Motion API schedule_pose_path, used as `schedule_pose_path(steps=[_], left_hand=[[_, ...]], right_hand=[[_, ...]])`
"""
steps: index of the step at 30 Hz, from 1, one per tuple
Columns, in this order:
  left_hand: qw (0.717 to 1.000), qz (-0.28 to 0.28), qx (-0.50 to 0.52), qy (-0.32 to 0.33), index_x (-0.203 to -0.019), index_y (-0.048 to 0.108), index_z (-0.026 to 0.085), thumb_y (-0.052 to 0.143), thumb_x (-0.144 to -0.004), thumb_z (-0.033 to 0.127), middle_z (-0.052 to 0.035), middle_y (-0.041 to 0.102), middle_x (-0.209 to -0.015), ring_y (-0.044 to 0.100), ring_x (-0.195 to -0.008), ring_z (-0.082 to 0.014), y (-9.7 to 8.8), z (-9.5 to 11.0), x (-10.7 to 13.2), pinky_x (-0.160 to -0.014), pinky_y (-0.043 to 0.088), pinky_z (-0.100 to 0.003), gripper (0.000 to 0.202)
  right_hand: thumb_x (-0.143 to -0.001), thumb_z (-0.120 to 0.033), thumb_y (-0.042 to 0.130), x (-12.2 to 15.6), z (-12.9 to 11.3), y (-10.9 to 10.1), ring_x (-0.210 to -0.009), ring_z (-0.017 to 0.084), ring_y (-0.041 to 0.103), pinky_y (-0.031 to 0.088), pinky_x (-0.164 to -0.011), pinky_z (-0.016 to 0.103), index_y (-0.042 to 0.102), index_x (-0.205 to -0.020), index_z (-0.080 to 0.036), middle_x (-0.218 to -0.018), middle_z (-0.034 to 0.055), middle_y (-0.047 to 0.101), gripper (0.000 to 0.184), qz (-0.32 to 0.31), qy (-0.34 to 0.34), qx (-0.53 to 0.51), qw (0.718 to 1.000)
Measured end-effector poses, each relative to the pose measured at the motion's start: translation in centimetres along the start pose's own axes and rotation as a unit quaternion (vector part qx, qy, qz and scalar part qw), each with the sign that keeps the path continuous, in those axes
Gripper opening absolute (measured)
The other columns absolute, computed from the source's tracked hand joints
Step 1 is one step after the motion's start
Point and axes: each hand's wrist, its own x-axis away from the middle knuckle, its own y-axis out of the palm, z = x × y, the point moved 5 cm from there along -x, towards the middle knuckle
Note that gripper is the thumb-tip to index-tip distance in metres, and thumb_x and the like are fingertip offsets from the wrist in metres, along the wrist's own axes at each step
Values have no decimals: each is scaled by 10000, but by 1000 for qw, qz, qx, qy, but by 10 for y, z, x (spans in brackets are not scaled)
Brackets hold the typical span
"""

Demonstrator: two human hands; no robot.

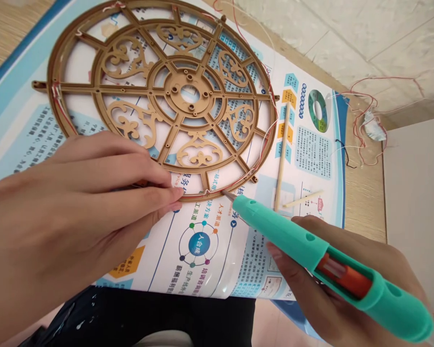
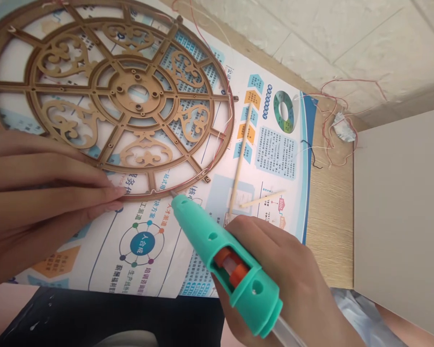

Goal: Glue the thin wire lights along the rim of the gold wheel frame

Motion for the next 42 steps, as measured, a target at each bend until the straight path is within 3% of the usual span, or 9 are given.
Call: schedule_pose_path(steps=[5,11,15,21,29,36,42], left_hand=[[1000,5,-9,-22,-1053,706,378,604,-1053,319,106,766,-1133,695,-1104,-216,-6,12,-7,-929,574,-469,117],[997,-8,15,-77,-983,697,387,564,-1061,350,94,758,-1079,684,-1064,-221,-9,17,-8,-943,571,-451,159],[997,-11,9,-75,-984,683,365,545,-1078,346,98,753,-1090,678,-1081,-207,-7,18,-9,-959,559,-432,168],[997,-2,20,-68,-958,679,370,577,-1060,332,114,761,-1086,693,-1071,-206,-9,16,-9,-968,558,-409,149],[997,-4,-5,-74,-972,670,371,565,-1065,331,84,762,-1077,679,-1058,-228,-7,17,-8,-927,565,-470,146],[997,-7,-4,-74,-990,664,379,542,-1083,346,99,753,-1087,676,-1071,-220,-8,17,-6,-948,563,-490,158],[997,-2,-1,-79,-977,666,370,552,-1079,338,113,748,-1091,679,-1057,-207,-7,17,-8,-984,549,-451,156]], right_hand=[[-914,-297,650,-1,-6,1,-436,128,530,411,-403,271,549,-802,-277,-630,-47,607,152,-4,9,13,1000],[-920,-271,646,-7,-8,1,-411,110,549,440,-374,219,594,-960,-321,-631,-81,591,82,-37,-44,20,998],[-905,-257,649,-7,-11,0,-422,103,556,451,-388,209,553,-926,-307,-654,-79,603,110,-32,-54,36,997],[-954,-364,660,-3,-6,-1,-461,140,587,428,-366,236,621,-919,-331,-634,-58,621,62,-11,25,16,1000],[-886,-224,635,-8,-12,3,-413,98,522,421,-371,206,457,-846,-281,-650,-70,592,191,-36,-66,38,996],[-955,-341,648,-3,-6,-3,-456,129,565,455,-426,250,610,-927,-327,-633,-71,605,49,-14,3,25,1000],[-892,-218,628,-5,-14,4,-426,104,513,397,-372,231,431,-831,-273,-661,-60,594,214,-34,-74,38,996]])
